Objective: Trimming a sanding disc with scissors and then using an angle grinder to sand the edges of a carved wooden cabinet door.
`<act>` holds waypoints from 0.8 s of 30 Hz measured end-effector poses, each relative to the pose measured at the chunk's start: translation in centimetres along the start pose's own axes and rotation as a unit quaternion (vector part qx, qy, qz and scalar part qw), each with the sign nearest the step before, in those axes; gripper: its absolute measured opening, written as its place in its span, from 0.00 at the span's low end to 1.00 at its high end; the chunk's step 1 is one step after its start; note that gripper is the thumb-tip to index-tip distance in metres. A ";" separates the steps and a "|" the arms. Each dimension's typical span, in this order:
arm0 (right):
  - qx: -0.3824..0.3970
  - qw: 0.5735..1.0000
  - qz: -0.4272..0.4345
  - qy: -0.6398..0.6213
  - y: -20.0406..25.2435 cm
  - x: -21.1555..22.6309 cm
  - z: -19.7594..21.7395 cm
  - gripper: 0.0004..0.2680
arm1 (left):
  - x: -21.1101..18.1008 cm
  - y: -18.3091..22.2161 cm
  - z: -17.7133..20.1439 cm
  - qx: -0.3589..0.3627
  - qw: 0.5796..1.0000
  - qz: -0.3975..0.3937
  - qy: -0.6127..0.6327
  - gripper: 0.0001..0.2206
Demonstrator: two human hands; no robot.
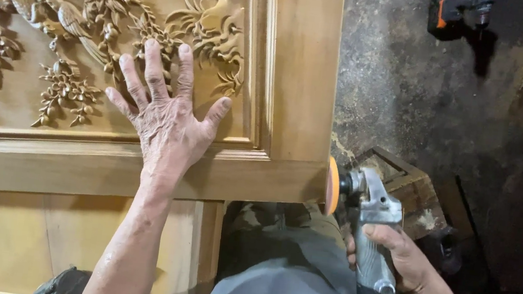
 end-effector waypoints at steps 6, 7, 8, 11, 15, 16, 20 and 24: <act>-0.016 1.000 -0.003 -0.013 0.5 0.4 -0.8 0.11 | -0.1 -0.1 0.2 -0.005 1.000 0.000 -0.003 0.43; -0.016 1.000 -0.006 -0.010 0.4 0.1 -0.6 0.12 | -0.1 -0.1 0.1 -0.005 1.000 -0.003 -0.005 0.43; -0.017 1.000 -0.009 -0.013 0.5 0.2 -0.7 0.12 | -0.1 0.0 0.0 -0.001 1.000 -0.005 -0.004 0.43; -0.011 1.000 0.024 0.007 0.6 1.1 -1.0 0.11 | -0.2 -0.1 -0.1 0.015 1.000 0.004 -0.004 0.43; -0.018 1.000 -0.002 -0.006 0.2 0.4 -0.5 0.12 | -0.1 -0.3 0.2 0.009 1.000 0.003 -0.003 0.43; -0.021 1.000 -0.015 -0.004 0.1 -0.2 -0.2 0.12 | -0.1 -0.2 0.1 0.011 1.000 0.001 -0.002 0.43; -0.005 1.000 0.008 -0.003 0.3 0.6 -0.7 0.12 | -0.4 -0.1 0.3 0.003 1.000 0.000 -0.004 0.43; -0.009 1.000 0.009 -0.013 0.0 0.7 -0.5 0.12 | -0.1 -0.3 0.0 0.018 1.000 0.006 -0.006 0.43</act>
Point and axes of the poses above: each hand's wrist, its own y-axis away from the middle knuckle, its own z-axis out of the back of the hand, x = y × z, the point moved 8 cm from there along -y, towards the middle knuckle, and after that the axes turned 9 degrees about -z, right-handed, at the moved point
